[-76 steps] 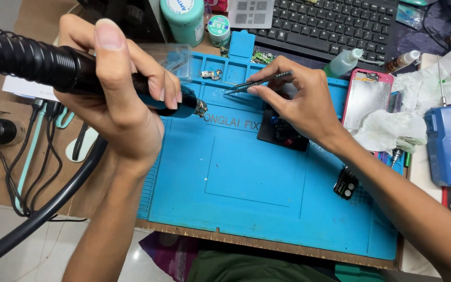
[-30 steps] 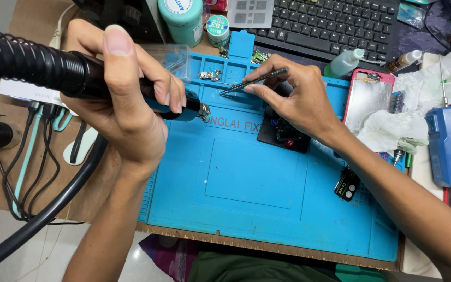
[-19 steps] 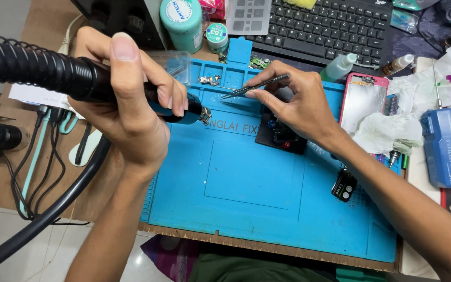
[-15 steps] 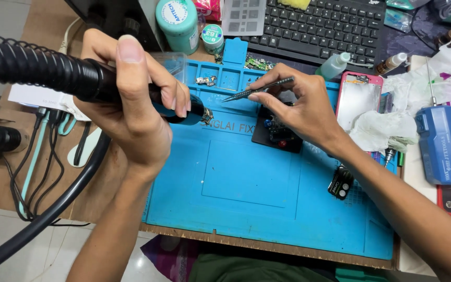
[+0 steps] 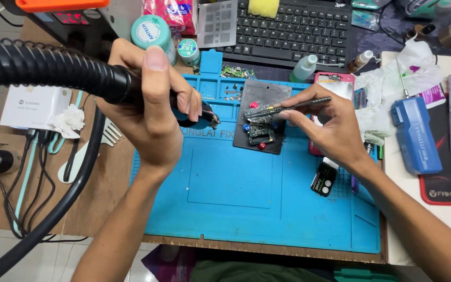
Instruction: Using a heat gun and tweezers to perform delicate repairs on a mobile phone circuit board at a repair station.
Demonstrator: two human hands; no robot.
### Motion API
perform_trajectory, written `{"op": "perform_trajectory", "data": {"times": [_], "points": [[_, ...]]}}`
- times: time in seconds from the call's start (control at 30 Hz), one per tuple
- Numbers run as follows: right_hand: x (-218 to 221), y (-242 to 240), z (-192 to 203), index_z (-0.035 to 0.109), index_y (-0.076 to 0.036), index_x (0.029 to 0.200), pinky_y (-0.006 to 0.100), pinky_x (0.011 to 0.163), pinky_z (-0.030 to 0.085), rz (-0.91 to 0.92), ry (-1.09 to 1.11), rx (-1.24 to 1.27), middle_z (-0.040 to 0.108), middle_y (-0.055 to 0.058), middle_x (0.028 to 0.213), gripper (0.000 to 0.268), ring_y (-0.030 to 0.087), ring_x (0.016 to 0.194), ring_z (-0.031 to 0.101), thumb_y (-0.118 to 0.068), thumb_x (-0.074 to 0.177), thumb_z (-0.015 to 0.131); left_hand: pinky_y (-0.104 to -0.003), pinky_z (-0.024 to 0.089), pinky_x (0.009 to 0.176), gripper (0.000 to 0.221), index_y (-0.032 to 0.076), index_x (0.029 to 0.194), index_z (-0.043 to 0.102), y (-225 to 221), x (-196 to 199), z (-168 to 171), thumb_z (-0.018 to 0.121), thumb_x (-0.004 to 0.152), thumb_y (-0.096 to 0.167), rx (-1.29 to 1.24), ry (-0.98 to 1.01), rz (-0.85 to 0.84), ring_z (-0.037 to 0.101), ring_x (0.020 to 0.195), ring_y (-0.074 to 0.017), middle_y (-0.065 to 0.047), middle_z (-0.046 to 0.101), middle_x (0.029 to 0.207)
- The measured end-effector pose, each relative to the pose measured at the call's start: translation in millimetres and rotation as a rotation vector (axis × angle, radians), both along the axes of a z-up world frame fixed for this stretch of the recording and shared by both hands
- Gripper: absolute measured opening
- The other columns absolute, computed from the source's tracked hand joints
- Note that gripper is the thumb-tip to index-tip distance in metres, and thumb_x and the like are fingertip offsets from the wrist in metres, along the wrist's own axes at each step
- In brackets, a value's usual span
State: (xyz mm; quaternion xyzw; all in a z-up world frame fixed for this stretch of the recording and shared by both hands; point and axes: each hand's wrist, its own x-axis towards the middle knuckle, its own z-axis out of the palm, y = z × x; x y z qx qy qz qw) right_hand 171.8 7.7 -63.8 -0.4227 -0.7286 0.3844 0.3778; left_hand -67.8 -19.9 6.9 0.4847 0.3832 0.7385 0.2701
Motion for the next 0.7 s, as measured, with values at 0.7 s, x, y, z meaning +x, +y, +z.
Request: {"op": "perform_trajectory", "data": {"times": [0.7], "points": [[37.8,-5.3,-28.2,0.065,0.002,0.107,0.026,0.085,0.063,-0.009,0.144,-0.062,0.074,0.017,0.106,0.015,0.023,0.101,0.075,0.001,0.095,0.073,-0.026,0.041,0.041,0.029,0.010,0.082,0.035,20.2,55.0,-6.4,0.054,0.101,0.018,-0.018,0.019,-0.191,0.042,0.038,-0.0134,-0.002,0.036,0.052]]}}
